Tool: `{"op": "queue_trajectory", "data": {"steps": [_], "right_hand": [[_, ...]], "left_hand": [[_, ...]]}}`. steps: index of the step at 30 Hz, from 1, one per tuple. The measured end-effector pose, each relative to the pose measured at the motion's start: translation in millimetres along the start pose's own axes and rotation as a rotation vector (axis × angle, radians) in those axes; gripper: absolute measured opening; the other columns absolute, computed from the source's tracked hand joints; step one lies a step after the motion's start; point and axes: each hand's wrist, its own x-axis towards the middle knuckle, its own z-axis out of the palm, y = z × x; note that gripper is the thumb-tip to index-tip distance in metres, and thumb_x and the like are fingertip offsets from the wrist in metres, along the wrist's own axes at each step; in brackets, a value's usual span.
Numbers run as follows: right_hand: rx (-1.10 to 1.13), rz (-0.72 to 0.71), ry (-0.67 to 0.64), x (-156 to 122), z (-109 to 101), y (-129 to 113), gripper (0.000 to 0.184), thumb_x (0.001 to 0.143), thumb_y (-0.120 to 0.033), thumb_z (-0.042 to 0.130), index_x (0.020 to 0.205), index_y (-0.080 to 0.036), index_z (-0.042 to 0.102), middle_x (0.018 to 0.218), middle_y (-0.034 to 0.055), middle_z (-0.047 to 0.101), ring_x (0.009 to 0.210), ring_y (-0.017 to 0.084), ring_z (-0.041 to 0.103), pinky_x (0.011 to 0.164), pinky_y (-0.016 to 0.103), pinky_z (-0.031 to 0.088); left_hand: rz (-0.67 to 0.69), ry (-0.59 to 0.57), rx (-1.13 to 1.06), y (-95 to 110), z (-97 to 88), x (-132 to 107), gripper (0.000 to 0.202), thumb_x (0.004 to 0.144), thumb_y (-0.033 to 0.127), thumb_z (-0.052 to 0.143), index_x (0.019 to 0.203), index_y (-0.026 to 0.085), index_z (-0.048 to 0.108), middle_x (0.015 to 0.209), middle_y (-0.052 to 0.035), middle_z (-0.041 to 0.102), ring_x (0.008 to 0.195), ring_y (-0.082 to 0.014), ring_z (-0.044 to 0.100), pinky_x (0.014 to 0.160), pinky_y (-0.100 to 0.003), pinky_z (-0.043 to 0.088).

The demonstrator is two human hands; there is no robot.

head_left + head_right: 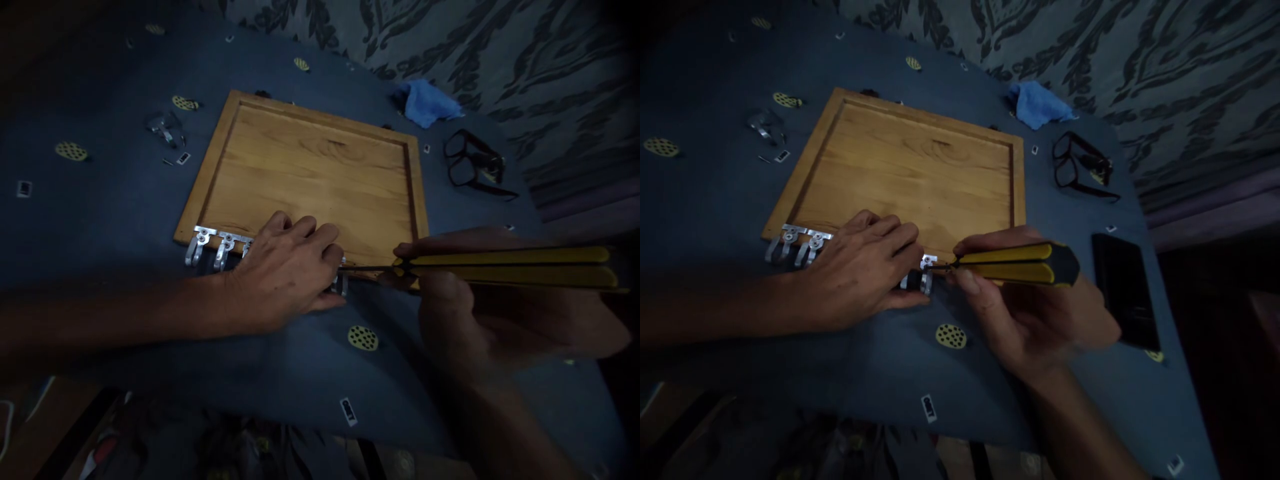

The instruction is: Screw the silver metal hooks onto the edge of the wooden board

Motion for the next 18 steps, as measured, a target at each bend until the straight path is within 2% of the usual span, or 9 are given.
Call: {"op": "queue_trajectory", "data": {"steps": [4,7,10,13,15,18], "right_hand": [[0.028,-0.005,0.175,6,12,-2,0.008,0.093,-0.031,0.073,0.098,-0.032,0.078,0.084,0.0005,0.077,0.068,0.021,0.073,0.054,0.035,0.063],[0.054,0.036,0.297,10,19,-2,0.012,0.093,-0.039,0.074,0.091,-0.028,0.078,0.079,0.0005,0.075,0.063,0.018,0.071,0.050,0.033,0.060],[0.085,0.009,0.230,8,17,-1,0.010,0.088,-0.035,0.079,0.085,-0.026,0.076,0.077,-0.0001,0.074,0.062,0.018,0.071,0.051,0.033,0.060],[0.119,-0.020,0.116,4,12,0,0.010,0.083,-0.026,0.083,0.089,-0.027,0.075,0.085,0.0005,0.077,0.075,0.020,0.074,0.064,0.039,0.065],[0.127,-0.016,0.088,3,9,-1,0.014,0.082,-0.024,0.084,0.092,-0.027,0.076,0.089,0.0006,0.078,0.079,0.021,0.074,0.070,0.040,0.065],[0.108,0.027,0.090,6,7,-5,0.012,0.083,-0.025,0.084,0.094,-0.028,0.079,0.088,-0.0006,0.078,0.074,0.018,0.074,0.064,0.035,0.064]], "left_hand": [[-0.012,-0.004,-0.002,1,-1.4,1,0.048,0.092,0.062,0.069,0.097,0.014,0.071,0.096,-0.0092,0.067,0.096,-0.0276,0.062,0.078,-0.039,0.038],[-0.004,-0.011,-0.012,0,-2.6,1,0.046,0.091,0.060,0.071,0.096,0.014,0.071,0.096,-0.0092,0.067,0.096,-0.0280,0.062,0.078,-0.039,0.038],[-0.002,-0.015,-0.019,1,-2.8,1,0.046,0.092,0.059,0.071,0.098,0.014,0.071,0.096,-0.0092,0.067,0.096,-0.0280,0.062,0.078,-0.039,0.038],[-0.005,0.005,-0.009,1,-1.6,0,0.047,0.094,0.060,0.068,0.100,0.013,0.072,0.096,-0.0095,0.067,0.096,-0.0282,0.062,0.077,-0.039,0.038],[-0.006,0.011,-0.008,1,-0.8,0,0.048,0.094,0.060,0.067,0.100,0.013,0.072,0.096,-0.0098,0.067,0.095,-0.0283,0.062,0.077,-0.040,0.038],[-0.008,-0.012,-0.006,1,-1.0,1,0.048,0.094,0.060,0.067,0.100,0.013,0.072,0.098,-0.0104,0.067,0.097,-0.0288,0.063,0.078,-0.040,0.038]]}}
